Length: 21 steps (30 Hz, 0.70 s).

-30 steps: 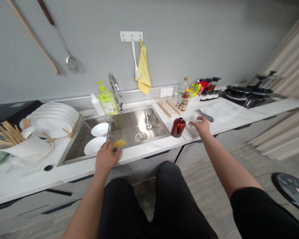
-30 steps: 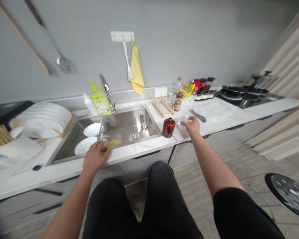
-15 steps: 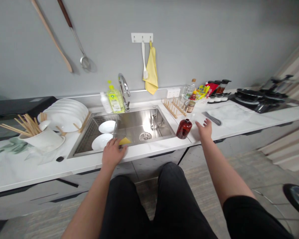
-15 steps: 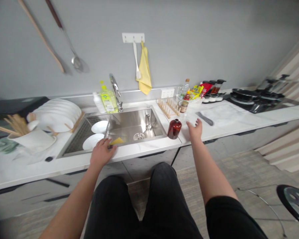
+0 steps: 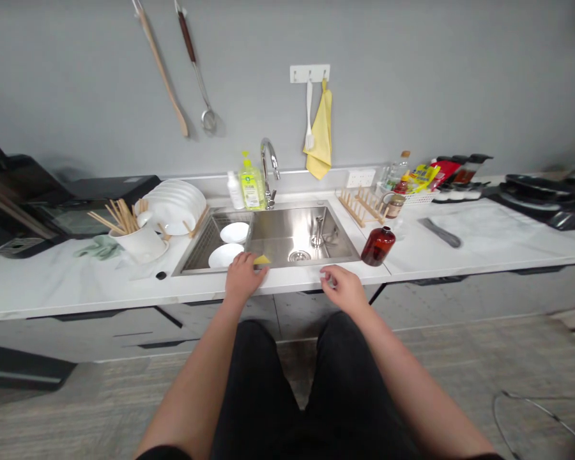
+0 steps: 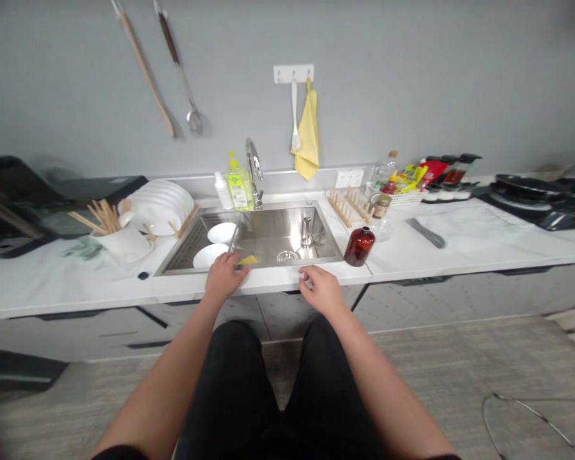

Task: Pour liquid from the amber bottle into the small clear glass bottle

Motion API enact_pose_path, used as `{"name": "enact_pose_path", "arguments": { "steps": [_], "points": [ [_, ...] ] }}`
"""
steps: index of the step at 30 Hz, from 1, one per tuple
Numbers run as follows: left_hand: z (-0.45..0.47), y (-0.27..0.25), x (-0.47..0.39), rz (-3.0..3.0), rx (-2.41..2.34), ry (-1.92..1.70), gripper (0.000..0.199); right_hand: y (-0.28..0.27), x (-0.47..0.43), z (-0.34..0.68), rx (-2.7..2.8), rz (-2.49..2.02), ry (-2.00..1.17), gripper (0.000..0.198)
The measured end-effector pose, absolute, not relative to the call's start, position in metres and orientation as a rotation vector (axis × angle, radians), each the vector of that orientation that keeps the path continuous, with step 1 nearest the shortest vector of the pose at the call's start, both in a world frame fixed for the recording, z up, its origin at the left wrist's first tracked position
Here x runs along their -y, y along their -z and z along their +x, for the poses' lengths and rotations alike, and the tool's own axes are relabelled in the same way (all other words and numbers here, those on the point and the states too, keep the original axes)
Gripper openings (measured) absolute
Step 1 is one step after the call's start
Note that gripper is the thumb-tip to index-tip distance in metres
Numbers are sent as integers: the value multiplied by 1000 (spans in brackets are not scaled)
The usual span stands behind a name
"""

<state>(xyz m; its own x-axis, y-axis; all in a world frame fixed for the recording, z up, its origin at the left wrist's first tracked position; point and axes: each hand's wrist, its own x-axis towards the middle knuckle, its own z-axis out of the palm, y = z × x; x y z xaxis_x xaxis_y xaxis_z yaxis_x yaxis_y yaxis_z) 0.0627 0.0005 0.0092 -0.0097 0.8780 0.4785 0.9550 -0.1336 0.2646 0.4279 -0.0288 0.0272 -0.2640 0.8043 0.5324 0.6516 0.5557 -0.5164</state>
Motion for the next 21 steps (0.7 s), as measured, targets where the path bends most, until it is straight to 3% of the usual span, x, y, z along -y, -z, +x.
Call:
{"name": "enact_pose_path", "arguments": {
  "steps": [2,4,10,14,17,21],
  "points": [
    [63,-11,0,-2109,1977,843,53,-41,-2,402,2129,-1240,-259,27],
    [62,-13,1,-2113,1984,849,51,-47,-29,381,2200,-1371,-257,18],
    [68,-15,2,-2105,2000,892,46,-40,-52,359,2299,-1547,-107,30],
    [58,-24,13,-2090,1909,1175,38,-39,-48,363,2333,-1530,-102,31],
    [9,-42,35,-1708,1907,1497,34,-41,-48,363,2340,-1534,-95,33],
    [-105,-70,66,-1019,2063,1640,51,-41,-49,362,2334,-1513,-94,34]
  ]
}}
